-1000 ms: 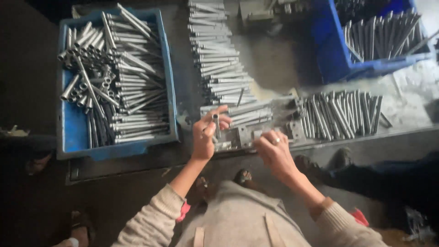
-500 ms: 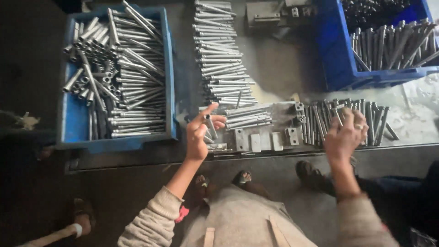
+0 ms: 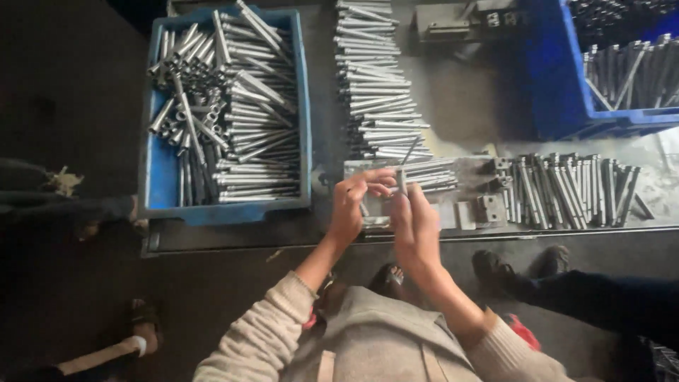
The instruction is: Assembling small metal tubes into a circular fixture on a workbench in a fabrication environment.
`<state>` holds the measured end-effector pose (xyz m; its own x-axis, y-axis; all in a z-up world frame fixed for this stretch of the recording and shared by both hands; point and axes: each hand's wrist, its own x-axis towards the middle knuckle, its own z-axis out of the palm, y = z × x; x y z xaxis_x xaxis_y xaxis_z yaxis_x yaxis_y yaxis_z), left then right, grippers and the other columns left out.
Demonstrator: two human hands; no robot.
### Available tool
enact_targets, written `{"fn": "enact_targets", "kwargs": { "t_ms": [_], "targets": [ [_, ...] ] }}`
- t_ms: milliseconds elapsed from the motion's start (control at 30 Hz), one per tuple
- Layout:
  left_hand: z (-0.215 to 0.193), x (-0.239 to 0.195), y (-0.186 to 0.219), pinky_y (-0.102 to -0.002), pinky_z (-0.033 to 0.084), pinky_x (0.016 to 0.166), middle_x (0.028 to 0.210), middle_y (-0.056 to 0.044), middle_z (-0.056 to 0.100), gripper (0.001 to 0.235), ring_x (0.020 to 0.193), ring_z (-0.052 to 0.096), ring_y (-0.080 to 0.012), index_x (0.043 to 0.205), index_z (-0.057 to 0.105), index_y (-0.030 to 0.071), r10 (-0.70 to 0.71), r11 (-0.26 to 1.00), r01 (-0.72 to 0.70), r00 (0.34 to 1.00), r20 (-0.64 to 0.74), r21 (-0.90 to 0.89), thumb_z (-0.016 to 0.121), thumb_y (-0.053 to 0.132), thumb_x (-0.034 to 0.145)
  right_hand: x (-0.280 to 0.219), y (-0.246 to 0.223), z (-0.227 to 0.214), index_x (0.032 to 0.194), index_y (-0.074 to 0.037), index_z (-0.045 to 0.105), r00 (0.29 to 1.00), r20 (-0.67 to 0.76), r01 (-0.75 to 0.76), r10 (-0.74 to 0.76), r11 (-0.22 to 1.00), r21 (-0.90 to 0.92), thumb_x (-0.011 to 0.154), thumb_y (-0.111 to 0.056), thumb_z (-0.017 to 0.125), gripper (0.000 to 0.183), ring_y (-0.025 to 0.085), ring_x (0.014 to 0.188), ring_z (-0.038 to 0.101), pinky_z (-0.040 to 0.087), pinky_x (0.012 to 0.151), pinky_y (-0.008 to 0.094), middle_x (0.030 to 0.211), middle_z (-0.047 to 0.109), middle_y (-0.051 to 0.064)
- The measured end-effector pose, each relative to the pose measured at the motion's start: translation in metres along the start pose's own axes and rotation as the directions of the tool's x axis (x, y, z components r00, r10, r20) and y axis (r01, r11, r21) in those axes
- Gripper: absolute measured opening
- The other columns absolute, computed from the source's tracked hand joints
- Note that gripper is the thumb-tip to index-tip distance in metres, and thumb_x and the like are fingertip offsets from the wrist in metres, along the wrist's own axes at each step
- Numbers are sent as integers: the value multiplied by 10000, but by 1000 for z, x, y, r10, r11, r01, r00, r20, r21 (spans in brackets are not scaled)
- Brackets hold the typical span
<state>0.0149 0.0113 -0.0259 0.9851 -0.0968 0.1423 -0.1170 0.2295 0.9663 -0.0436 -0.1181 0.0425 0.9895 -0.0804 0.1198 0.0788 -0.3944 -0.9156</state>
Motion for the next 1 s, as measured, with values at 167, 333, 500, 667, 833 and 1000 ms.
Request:
{"fn": "enact_targets", "kwargs": {
  "t_ms": [167,333,500,667,833,1000],
  "targets": [
    [1,3,-1,-267,562,680,843,-96,758,681,706,703,-157,1109,758,43,14,988,-17,1000,-20,-152,378,595,990,-71,34,48,782,-117,477,827,253,-562,502,717,412,1088,-417,408,434,98,373,342,282,291,267,536,385,-14],
    [0,5,-2,-227,549,717,836,-28,769,764,760,724,-100,1151,768,129,-11,982,20,999,44,-189,303,707,968,-71,34,47,889,-111,494,613,536,-753,580,222,620,1102,-433,453,389,24,384,197,168,246,202,585,238,-83],
    [-1,1,9,-267,542,749,879,-55,765,689,806,707,-137,1248,715,119,-8,988,22,996,91,-155,410,647,927,-74,44,53,872,-105,480,658,512,-719,552,258,645,1105,-436,466,405,35,366,208,155,238,227,591,236,-69],
    [-4,5,1,-279,527,735,867,-67,757,656,783,687,-148,1263,684,103,19,993,-11,998,67,-115,464,627,935,-85,25,38,906,-84,626,856,473,-377,210,879,292,1068,-405,432,408,125,390,477,399,350,287,516,503,27],
    [-6,5,6,-296,534,748,858,-85,753,606,781,682,-173,1203,687,82,52,998,-50,997,51,-43,477,580,929,-79,49,-1,1223,-127,712,930,307,-211,203,978,-8,924,-90,504,365,266,701,685,558,715,486,835,754,169],
    [0,5,4,-295,542,756,831,-79,754,566,779,681,-164,1133,699,95,72,997,-73,997,37,34,459,566,931,-13,88,-60,1132,-150,721,925,-54,271,-377,752,-601,897,-97,716,240,346,987,636,511,891,477,1011,632,98]
  ]
}}
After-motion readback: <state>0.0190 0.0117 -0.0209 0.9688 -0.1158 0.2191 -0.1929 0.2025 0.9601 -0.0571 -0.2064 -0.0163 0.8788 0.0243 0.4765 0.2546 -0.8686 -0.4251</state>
